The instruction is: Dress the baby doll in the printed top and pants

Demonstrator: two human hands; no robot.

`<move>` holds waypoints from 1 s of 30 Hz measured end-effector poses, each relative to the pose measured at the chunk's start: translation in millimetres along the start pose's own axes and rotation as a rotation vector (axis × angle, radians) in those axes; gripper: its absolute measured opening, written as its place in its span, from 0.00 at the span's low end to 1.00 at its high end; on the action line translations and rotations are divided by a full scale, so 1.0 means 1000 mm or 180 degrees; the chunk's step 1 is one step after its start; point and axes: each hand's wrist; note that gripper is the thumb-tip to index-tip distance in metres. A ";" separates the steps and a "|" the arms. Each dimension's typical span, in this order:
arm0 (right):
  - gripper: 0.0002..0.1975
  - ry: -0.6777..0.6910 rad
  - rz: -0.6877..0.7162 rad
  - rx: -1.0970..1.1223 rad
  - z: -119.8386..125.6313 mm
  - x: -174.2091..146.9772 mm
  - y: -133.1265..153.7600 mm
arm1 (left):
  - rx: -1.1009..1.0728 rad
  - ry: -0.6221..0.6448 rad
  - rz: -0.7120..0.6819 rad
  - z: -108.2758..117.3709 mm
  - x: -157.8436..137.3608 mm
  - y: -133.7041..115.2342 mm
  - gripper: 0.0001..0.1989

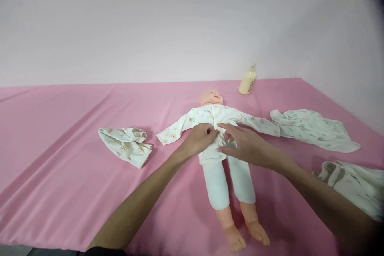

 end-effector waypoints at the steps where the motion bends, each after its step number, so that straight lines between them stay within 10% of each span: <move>1: 0.25 0.0100 0.0002 0.0097 0.000 -0.002 0.004 | -0.0019 0.0051 0.0047 0.001 0.000 0.000 0.10; 17: 0.24 0.0107 0.0056 0.1137 -0.012 -0.004 0.021 | 0.0359 0.0291 -0.0068 0.019 -0.002 0.002 0.07; 25: 0.23 0.0152 0.0035 0.0882 -0.009 -0.005 0.020 | 0.1795 -0.0290 0.0395 0.065 -0.022 -0.002 0.12; 30: 0.21 0.0160 0.0045 0.0873 -0.005 -0.005 0.021 | 0.2938 -0.0518 0.0948 0.095 -0.059 0.043 0.15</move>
Point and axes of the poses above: each hand's wrist, its own x-axis towards the middle knuckle, its own z-axis out of the back of the hand, y = z × x, and after that the axes turned 6 degrees about z, right-handed
